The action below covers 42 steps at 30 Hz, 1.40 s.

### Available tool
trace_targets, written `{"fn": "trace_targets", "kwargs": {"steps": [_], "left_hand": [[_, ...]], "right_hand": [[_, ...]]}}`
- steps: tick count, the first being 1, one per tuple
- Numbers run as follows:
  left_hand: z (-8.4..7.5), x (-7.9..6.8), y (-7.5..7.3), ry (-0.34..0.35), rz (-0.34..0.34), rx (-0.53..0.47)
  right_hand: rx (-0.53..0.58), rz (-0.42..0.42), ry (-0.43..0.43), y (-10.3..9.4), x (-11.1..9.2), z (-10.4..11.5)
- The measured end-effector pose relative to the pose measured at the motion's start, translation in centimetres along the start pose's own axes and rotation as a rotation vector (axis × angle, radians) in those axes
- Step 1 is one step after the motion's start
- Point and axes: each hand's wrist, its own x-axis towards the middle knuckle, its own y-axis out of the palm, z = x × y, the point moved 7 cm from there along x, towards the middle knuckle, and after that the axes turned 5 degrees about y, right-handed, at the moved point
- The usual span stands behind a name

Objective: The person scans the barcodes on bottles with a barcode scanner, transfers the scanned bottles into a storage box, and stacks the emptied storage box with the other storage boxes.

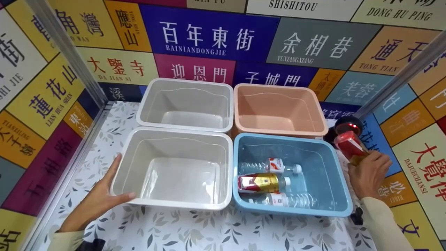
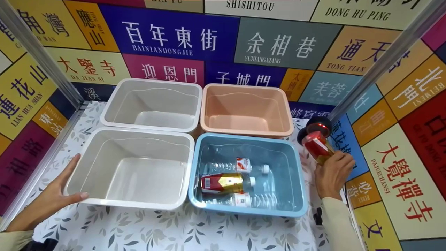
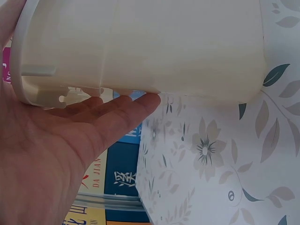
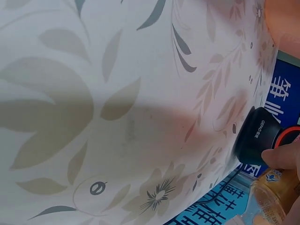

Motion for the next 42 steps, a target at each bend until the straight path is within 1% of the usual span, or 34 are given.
{"fn": "trace_targets", "kwargs": {"steps": [5,10,18,25,32,38,42], "left_hand": [[0.0,0.1,0.0,-0.012,0.007,0.003],[0.0,0.1,-0.1,-0.008,0.003,0.000],[-0.3,0.1,-0.1,0.004,0.000,0.003],[-0.3,0.2,0.0,-0.001,0.006,-0.005],[-0.3,0.1,0.0,0.015,0.001,-0.007],[-0.3,0.0,0.1,0.014,0.005,-0.015],[-0.3,0.0,0.2,0.007,0.007,-0.037]], "right_hand": [[0.000,-0.026,0.003,-0.9,0.3,0.4],[0.012,-0.054,0.005,-2.0,0.8,1.1],[0.069,-0.123,-0.031,-4.0,1.2,2.3],[0.105,-0.135,-0.034,-5.0,1.3,3.0],[0.135,-0.175,-0.106,-6.0,1.4,4.2],[0.138,-0.185,-0.116,-6.6,1.5,4.9],[0.131,-0.182,-0.123,-6.9,1.4,5.4]]}}
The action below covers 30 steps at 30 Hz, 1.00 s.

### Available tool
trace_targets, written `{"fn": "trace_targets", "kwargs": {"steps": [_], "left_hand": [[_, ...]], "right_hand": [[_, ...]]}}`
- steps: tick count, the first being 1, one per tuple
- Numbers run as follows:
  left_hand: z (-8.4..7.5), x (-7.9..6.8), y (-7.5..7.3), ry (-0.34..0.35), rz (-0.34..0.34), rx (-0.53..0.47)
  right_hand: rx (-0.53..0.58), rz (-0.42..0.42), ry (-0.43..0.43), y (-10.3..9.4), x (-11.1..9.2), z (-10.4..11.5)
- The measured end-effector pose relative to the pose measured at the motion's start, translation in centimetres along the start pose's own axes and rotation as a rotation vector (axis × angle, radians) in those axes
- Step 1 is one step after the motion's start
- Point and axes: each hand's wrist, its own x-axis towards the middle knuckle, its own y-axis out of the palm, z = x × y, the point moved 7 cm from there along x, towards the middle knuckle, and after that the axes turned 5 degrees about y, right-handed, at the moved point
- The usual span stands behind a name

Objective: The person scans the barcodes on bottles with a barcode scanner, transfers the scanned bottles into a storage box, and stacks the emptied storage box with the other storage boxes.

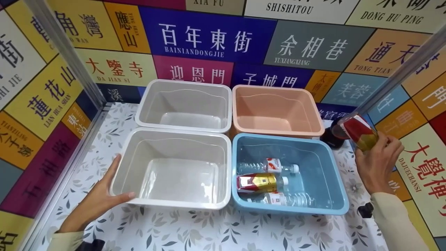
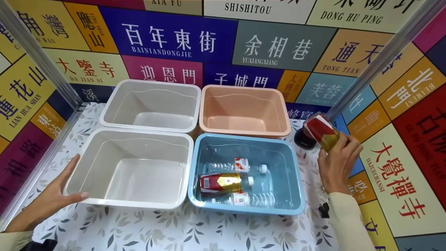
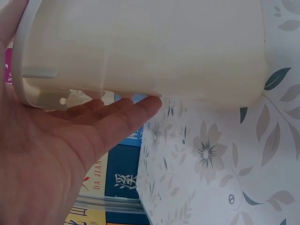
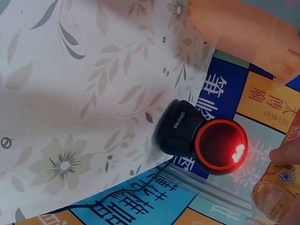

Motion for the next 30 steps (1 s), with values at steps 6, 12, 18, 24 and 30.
{"fn": "trace_targets", "kwargs": {"steps": [6,12,18,24,30], "left_hand": [[-0.2,-0.1,0.1,0.001,-0.006,0.000],[-0.2,-0.1,0.1,0.007,-0.010,-0.002],[-0.3,-0.1,0.1,0.015,-0.007,0.009],[-0.2,-0.1,0.1,0.012,-0.009,0.007],[-0.1,0.0,0.1,0.002,0.001,-0.002]], "right_hand": [[0.006,0.005,-0.031,-0.5,0.1,1.0],[0.016,0.004,-0.068,-1.1,0.2,2.1],[0.042,0.003,-0.097,-1.5,0.3,3.0],[0.066,0.023,-0.095,-1.5,0.4,3.9],[0.093,0.017,-0.127,-1.7,0.3,5.0]]}}
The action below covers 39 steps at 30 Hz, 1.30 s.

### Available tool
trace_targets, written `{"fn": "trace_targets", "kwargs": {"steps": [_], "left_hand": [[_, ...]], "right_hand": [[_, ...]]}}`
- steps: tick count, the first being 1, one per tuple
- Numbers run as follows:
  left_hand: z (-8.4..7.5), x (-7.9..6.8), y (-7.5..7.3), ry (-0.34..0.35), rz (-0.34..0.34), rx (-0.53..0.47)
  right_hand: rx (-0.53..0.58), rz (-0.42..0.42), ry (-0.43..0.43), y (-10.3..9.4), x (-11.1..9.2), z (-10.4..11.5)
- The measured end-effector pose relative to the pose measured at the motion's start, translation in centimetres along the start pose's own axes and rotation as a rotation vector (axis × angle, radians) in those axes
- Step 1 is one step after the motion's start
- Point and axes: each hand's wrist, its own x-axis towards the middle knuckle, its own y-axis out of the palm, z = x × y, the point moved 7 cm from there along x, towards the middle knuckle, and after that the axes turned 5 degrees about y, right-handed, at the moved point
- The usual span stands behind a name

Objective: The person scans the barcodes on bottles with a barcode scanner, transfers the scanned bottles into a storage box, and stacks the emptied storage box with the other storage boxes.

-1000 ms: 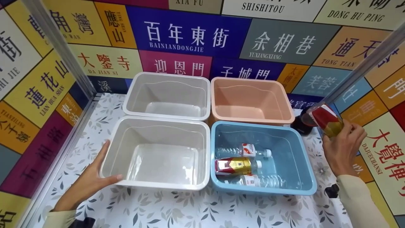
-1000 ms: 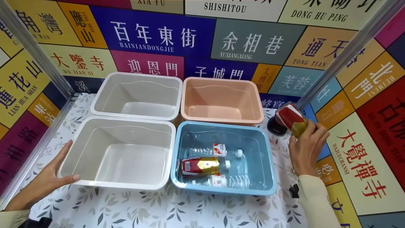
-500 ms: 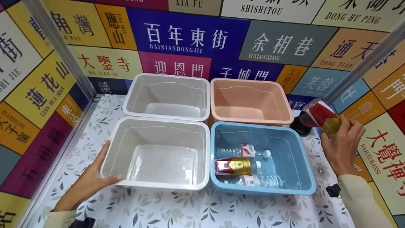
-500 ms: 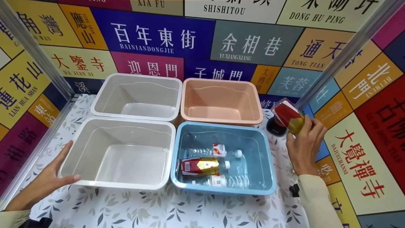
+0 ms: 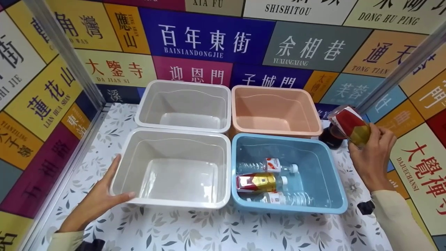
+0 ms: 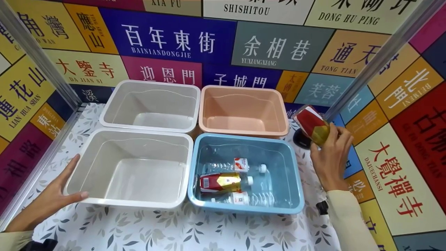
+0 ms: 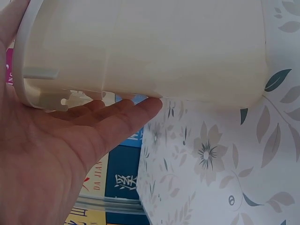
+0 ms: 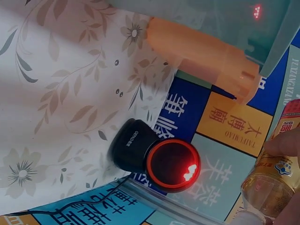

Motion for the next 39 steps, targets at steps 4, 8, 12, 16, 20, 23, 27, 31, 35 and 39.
{"fn": "trace_targets", "kwargs": {"steps": [4,8,12,16,20,23,27,31,35,39], "left_hand": [[0.2,0.0,-0.1,-0.013,0.006,0.019],[0.4,0.1,-0.2,-0.016,0.007,0.018],[0.4,0.1,-0.2,-0.021,0.009,0.021],[0.4,0.1,-0.1,-0.022,0.008,0.030],[0.3,0.0,-0.1,-0.027,0.006,0.041],[0.3,0.0,-0.2,-0.026,0.007,0.038],[0.2,0.0,-0.1,-0.018,0.005,0.038],[0.1,-0.1,-0.1,-0.012,-0.004,0.036],[0.0,-0.1,-0.1,-0.010,-0.006,0.033],[-0.1,-0.2,-0.1,-0.005,-0.007,0.030]], "right_hand": [[0.007,-0.002,-0.019,0.0,0.0,0.6],[0.006,0.007,-0.023,0.1,0.0,1.2],[0.005,0.011,-0.029,0.3,0.0,1.6],[0.011,0.017,-0.034,0.5,0.1,1.9],[0.021,0.036,-0.031,0.7,0.1,2.5],[0.028,0.055,-0.029,0.9,0.2,3.0],[0.029,0.074,-0.029,1.2,0.1,3.6],[0.028,0.079,-0.041,1.4,0.1,4.2],[0.035,0.097,-0.044,1.6,0.1,4.6],[0.046,0.113,-0.044,1.8,0.0,5.0]]}}
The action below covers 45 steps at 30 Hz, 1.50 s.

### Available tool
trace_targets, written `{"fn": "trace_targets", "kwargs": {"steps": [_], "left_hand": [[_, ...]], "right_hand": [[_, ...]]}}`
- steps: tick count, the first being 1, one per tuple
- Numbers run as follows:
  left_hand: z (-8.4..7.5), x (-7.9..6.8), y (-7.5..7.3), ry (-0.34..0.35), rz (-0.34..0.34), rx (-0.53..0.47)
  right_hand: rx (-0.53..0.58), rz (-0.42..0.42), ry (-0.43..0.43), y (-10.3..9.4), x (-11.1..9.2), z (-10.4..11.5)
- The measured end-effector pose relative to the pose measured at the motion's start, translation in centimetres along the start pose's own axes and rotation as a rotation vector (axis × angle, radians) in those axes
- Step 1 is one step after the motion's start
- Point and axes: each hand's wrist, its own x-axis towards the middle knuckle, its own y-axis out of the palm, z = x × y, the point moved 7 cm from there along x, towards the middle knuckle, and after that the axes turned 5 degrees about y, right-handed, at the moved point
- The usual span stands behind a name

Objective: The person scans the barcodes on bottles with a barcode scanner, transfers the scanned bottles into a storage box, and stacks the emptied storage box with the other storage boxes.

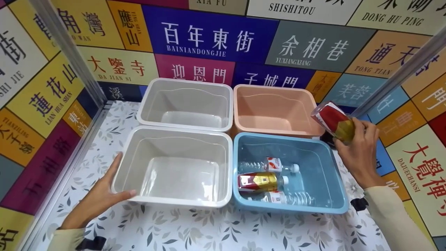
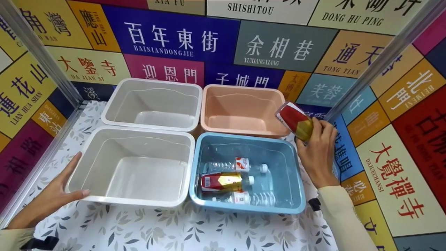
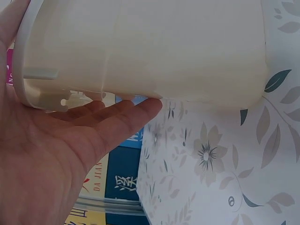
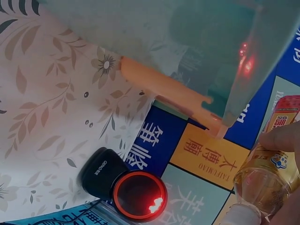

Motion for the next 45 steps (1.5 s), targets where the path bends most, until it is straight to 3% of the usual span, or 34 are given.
{"fn": "trace_targets", "kwargs": {"steps": [13,30,45], "left_hand": [[-0.3,-0.1,0.0,0.018,-0.008,-0.009],[0.0,0.0,0.1,0.019,-0.009,-0.038],[0.1,0.1,0.1,0.014,-0.001,-0.003]], "right_hand": [[0.026,0.004,-0.076,0.5,0.0,1.4],[0.060,0.072,-0.047,0.9,0.0,2.3],[0.043,0.153,-0.039,1.1,0.3,3.7]]}}
